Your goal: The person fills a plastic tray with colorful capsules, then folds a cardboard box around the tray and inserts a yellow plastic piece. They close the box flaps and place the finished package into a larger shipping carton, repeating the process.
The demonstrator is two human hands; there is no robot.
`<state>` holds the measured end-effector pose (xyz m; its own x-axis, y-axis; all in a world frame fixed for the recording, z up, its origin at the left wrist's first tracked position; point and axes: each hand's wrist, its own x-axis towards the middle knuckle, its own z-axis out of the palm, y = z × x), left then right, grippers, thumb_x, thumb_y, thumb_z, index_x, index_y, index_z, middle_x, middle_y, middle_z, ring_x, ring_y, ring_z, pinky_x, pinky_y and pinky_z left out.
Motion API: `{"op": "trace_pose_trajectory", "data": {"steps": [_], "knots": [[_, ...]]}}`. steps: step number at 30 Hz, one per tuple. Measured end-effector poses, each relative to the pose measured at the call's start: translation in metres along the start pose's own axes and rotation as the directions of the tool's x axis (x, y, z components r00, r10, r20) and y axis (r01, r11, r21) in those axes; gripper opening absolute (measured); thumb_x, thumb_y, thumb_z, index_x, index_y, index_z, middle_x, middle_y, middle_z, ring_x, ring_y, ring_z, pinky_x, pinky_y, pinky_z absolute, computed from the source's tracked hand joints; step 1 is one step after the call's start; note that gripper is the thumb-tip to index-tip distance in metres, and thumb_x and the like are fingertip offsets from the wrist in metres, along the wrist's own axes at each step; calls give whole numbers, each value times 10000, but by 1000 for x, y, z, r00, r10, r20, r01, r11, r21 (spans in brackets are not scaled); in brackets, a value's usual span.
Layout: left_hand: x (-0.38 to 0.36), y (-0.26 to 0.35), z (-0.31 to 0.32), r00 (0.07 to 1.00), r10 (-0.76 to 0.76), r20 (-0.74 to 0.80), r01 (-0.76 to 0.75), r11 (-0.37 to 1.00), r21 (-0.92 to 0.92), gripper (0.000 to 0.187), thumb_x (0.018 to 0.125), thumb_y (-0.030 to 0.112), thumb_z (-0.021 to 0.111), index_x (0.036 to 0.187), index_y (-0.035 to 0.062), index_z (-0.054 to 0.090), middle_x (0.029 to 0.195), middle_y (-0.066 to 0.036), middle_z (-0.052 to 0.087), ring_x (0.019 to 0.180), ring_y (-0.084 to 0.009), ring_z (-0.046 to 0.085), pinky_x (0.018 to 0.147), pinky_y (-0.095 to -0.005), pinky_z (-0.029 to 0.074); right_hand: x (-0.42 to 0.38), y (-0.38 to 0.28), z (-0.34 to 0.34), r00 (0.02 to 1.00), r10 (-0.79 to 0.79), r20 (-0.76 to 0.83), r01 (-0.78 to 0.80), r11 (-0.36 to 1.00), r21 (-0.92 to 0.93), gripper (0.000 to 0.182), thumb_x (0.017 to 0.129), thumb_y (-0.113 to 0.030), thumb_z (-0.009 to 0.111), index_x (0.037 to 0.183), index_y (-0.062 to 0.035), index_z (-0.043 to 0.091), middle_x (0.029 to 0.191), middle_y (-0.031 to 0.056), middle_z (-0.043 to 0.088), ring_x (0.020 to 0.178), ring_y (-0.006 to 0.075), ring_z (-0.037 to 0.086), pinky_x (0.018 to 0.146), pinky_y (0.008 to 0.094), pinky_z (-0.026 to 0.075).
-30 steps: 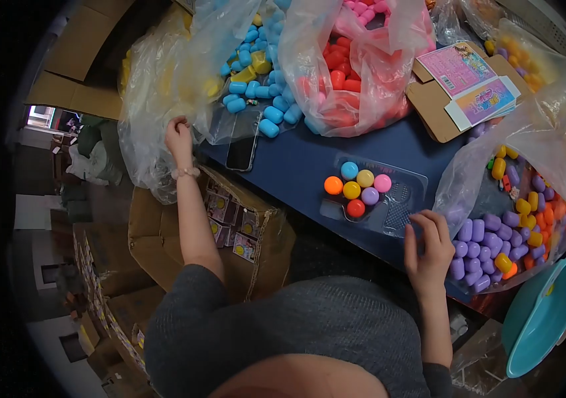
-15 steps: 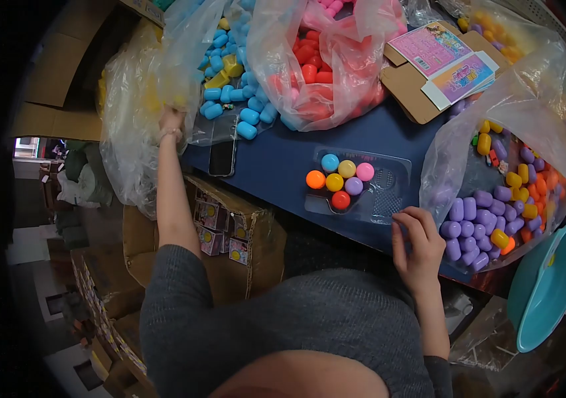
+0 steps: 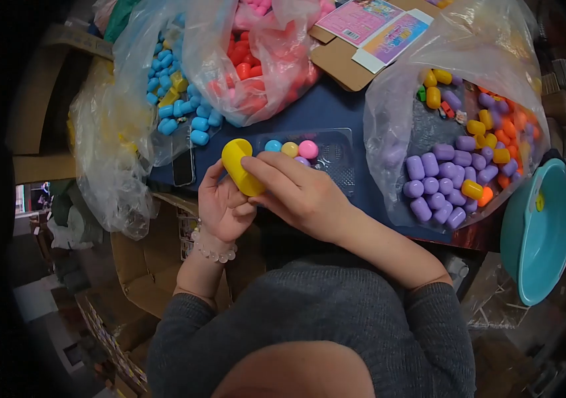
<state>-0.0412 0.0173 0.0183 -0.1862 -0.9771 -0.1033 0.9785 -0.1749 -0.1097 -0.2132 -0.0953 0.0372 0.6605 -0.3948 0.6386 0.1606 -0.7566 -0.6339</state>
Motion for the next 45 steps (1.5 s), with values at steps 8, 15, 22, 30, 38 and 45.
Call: {"op": "trace_pose_trajectory", "data": {"steps": [8,15,22,30,38,45], "knots": [[189,68,26,849,235,473,-224,-652,724,382,890,109,610,1261,30,559,1142,-102,622,890,-146,615,755,-269,513,-36,32,-84,910,409,70,-374,883,-284,502,782,-259,766,1202,-46,591,1127,129,596,926,278,650,718,338,542],[408,65,65,643,-165,747,-506,-825,253,233,926,146,603,1125,32,641,986,-57,647,839,-132,623,708,-271,484,-30,66,-50,897,407,173,-279,824,-493,469,792,-254,725,1202,-73,585,1076,71,525,912,229,605,679,326,544],[406,25,104,618,-61,784,-340,-920,197,199,948,179,592,1047,18,657,889,-30,611,771,-118,589,665,-269,452,-31,68,-34,874,453,175,-253,734,-630,570,755,-282,748,1271,-116,570,1115,67,534,887,214,593,684,299,541],[208,-7,199,511,-46,858,-138,-990,29,234,973,216,580,957,3,674,778,2,570,693,-102,549,617,-267,415,-7,33,-113,934,46,-356,-210,874,-438,646,769,-143,750,1363,-76,505,1159,141,534,940,295,599,725,349,523],[118,-99,238,342,-257,904,-260,-950,-172,385,998,231,543,739,-54,531,732,-35,466,657,-91,441,566,-278,311,26,-36,-149,809,-153,-567,-12,961,-277,962,713,-185,833,1462,31,269,1381,224,422,1263,340,450,1018,410,402],[88,-159,147,591,-467,658,-614,-789,-9,329,832,217,743,1027,-29,642,1128,-130,510,1014,-270,575,894,-364,466,-72,-64,-149,888,142,-438,-67,981,183,875,808,-100,746,1518,-44,238,1455,147,405,1296,230,456,1060,368,385]]}}
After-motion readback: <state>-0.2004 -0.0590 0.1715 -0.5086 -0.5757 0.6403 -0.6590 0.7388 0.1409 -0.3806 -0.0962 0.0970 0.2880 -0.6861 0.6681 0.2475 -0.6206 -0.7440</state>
